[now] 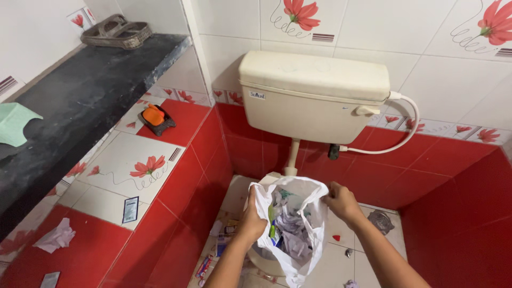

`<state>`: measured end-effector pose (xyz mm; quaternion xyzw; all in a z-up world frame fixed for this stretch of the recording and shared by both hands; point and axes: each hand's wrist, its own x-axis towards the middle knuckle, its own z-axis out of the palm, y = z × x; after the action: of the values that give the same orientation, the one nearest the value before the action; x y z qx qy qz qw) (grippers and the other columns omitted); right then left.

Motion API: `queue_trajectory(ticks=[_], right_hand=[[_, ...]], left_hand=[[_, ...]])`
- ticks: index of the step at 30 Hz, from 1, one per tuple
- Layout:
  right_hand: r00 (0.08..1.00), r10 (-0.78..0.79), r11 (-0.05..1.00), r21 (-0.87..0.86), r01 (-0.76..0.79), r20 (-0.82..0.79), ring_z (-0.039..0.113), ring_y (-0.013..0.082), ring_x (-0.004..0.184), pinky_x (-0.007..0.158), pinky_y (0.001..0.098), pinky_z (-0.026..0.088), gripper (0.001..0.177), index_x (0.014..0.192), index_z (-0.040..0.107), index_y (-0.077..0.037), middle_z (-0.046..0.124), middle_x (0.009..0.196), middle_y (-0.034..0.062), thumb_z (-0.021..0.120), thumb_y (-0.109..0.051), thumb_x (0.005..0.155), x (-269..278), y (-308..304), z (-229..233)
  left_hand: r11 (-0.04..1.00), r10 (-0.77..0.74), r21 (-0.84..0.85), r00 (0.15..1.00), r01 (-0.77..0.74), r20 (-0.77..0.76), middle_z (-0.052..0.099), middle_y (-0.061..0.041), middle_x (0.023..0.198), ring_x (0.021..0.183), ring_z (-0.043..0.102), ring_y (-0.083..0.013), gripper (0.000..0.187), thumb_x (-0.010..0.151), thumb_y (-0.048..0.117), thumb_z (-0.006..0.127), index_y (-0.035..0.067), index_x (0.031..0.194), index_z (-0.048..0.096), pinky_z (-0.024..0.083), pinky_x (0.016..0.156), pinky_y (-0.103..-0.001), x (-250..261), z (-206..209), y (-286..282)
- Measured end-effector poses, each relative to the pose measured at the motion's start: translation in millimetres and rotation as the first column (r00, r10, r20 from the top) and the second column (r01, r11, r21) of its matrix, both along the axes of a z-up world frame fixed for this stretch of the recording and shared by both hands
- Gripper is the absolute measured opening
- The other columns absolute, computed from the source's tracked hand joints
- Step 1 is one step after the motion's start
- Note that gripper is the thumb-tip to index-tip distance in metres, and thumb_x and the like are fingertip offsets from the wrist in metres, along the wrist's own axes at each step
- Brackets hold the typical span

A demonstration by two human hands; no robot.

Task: The person collects scattered trash from the bathroom floor and a shelf, placing items into a bucket. They then transfer the contents into a white plastic bag and continue picking up remaining debris from the floor.

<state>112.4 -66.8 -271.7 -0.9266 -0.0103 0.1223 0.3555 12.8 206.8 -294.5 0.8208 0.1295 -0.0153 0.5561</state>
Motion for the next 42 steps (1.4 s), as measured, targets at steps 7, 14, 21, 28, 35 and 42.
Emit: queue_trajectory(ticks=[7, 14, 21, 28, 35, 42], right_hand=[[0.836, -0.355, 0.407, 0.735, 0.542, -0.419, 0.055, 0.0198, 0.076, 0.066, 0.0394, 0.053, 0.018, 0.103, 0.059, -0.011, 0.058, 0.093, 0.0071, 0.046, 0.0, 0.1, 45, -78, -52], [0.993, -0.112, 0.961, 0.248, 0.119, -0.041, 0.073, 0.0268, 0.096, 0.089, 0.0398, 0.056, 0.028, 0.114, 0.069, -0.005, 0.075, 0.105, 0.0147, 0.048, -0.017, 0.1, 22, -57, -38], [0.998, -0.036, 0.95, -0.308, 0.052, 0.057, 0.075, 0.0332, 0.098, 0.087, 0.0456, 0.06, 0.04, 0.118, 0.074, -0.007, 0.073, 0.116, 0.0121, 0.056, -0.037, 0.098, 0, -29, 28], [0.893, -0.435, 0.803, 0.399, 0.443, -0.115, 0.07, 0.0342, 0.093, 0.085, 0.0434, 0.057, 0.043, 0.126, 0.067, 0.006, 0.073, 0.106, 0.0225, 0.05, -0.031, 0.11, 36, -41, -16], [0.929, -0.369, 0.911, 0.185, 0.368, -0.031, 0.065, 0.028, 0.112, 0.1, 0.0426, 0.051, 0.031, 0.119, 0.07, -0.005, 0.068, 0.123, 0.0146, 0.058, -0.025, 0.099, 22, -36, -27], [0.837, 0.304, 0.929, -0.338, -0.153, 0.455, 0.033, 0.0281, 0.152, 0.125, 0.0477, 0.03, 0.027, 0.11, 0.074, -0.016, 0.051, 0.15, 0.0056, 0.063, -0.035, 0.094, -42, 28, 64]], left_hand=[[0.497, 0.153, -0.81, 0.951, -0.309, -0.269, 0.066, -0.02, 0.136, 0.124, 0.064, -0.0362, 0.059, 0.092, 0.0, 0.035, 0.009, 0.147, 0.053, 0.059, 0.095, -0.043, 17, -7, 43], [0.856, -0.017, -0.505, 0.968, -0.116, -0.251, 0.059, -0.02, 0.141, 0.122, 0.061, -0.0322, 0.083, 0.09, 0.046, 0.068, 0.0, 0.154, 0.043, 0.052, 0.096, -0.044, 28, -65, 49], [0.903, -0.051, 0.402, 0.965, 0.154, -0.255, 0.076, -0.017, 0.128, 0.116, 0.072, -0.0306, 0.046, 0.092, 0.034, 0.061, 0.013, 0.131, 0.073, 0.056, 0.099, -0.043, 47, -39, 49], [0.49, 0.121, -0.76, 0.897, -0.426, -0.425, 0.071, -0.02, 0.128, 0.108, 0.07, -0.0334, 0.056, 0.097, 0.042, 0.054, -0.001, 0.132, 0.063, 0.055, 0.094, -0.045, 77, -60, 34], [0.974, 0.224, 0.07, 0.964, -0.216, -0.14, 0.071, -0.023, 0.125, 0.114, 0.068, -0.0363, 0.046, 0.092, 0.033, 0.061, -0.001, 0.122, 0.069, 0.052, 0.098, -0.045, 44, -95, 16], [0.88, 0.049, 0.474, 0.998, -0.031, -0.026, 0.067, -0.018, 0.123, 0.11, 0.068, -0.0365, 0.026, 0.098, 0.012, 0.055, 0.005, 0.122, 0.061, 0.055, 0.092, -0.047, 24, -8, 0]])
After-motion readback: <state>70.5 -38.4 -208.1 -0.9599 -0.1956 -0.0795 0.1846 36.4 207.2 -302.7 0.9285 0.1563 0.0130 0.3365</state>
